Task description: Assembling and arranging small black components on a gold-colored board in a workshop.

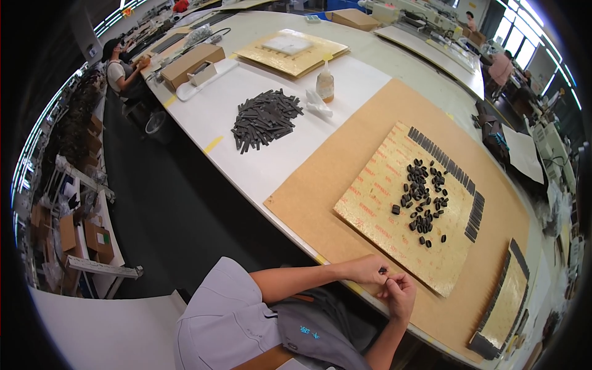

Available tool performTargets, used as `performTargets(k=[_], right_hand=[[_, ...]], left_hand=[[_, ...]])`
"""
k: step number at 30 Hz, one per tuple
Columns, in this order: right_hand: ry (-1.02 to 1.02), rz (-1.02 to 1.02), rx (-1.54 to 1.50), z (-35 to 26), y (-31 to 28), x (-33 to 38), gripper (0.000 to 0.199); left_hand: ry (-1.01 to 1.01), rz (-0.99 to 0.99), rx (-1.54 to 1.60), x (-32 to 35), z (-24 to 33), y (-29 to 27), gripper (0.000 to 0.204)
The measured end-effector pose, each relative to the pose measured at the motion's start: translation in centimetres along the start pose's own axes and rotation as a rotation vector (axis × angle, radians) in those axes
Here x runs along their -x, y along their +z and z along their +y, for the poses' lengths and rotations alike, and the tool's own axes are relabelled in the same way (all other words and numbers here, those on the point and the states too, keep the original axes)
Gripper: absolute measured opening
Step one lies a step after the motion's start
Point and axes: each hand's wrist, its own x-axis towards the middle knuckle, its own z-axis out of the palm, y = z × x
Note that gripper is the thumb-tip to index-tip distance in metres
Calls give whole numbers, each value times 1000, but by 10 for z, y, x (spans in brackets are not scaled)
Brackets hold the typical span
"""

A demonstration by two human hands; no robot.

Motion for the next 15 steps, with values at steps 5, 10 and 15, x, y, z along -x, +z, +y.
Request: performTargets(k=[5,10,15], right_hand=[[34,-40,-63,2,-6,-9,6],[48,-149,-187,-5,-15,-16,21],[31,-90,-109,-4,-25,-15,21]], left_hand=[[-33,21,49,-3,-2,-9,22],[-146,-13,226,-6,5,-17,14],[-187,-13,224,-21,9,-10,13]])
